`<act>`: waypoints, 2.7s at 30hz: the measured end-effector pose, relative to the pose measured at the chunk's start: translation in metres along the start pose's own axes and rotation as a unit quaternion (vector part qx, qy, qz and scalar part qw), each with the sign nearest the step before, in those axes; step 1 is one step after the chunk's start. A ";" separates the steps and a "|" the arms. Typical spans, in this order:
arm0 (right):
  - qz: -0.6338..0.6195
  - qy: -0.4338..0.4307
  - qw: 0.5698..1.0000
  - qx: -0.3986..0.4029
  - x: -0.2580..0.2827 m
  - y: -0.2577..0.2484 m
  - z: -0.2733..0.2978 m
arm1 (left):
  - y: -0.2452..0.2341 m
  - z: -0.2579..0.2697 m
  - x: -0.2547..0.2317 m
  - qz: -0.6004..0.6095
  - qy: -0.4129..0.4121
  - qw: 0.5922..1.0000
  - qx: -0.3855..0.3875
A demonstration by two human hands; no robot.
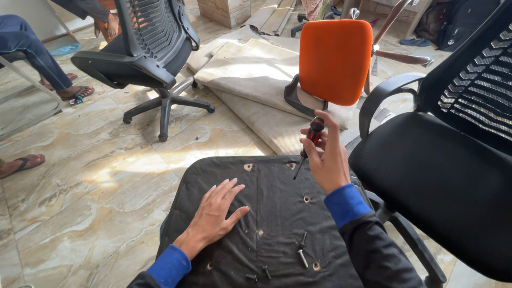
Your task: The person uses a screwdriver to remove screws from the underside of a black upholstered chair seat. They unscrew fasteners one by one and place them on the seat surface.
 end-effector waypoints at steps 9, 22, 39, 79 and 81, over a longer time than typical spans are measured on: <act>0.075 0.033 0.996 0.017 -0.020 0.007 -0.009 | 0.029 -0.043 0.010 0.014 -0.022 1.000 0.008; 0.069 0.059 0.996 -0.017 -0.019 0.009 -0.017 | 0.050 -0.042 -0.001 -0.094 -0.041 0.990 0.092; 0.108 -0.055 0.991 -0.063 -0.035 0.029 -0.019 | 0.040 -0.046 -0.008 -0.084 -0.037 0.995 0.043; -0.322 0.103 0.940 0.050 -0.119 0.072 -0.040 | 0.031 -0.043 -0.007 -0.008 -0.042 0.997 -0.069; -0.323 0.116 0.939 0.034 -0.124 0.073 -0.040 | 0.031 -0.043 -0.008 -0.006 -0.036 0.996 -0.077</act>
Point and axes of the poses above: each hand's wrist, its own z-axis away from the middle knuckle, its own y-axis out of the palm, x = y × z, the point moved 6 cm from there along -z, towards the middle knuckle
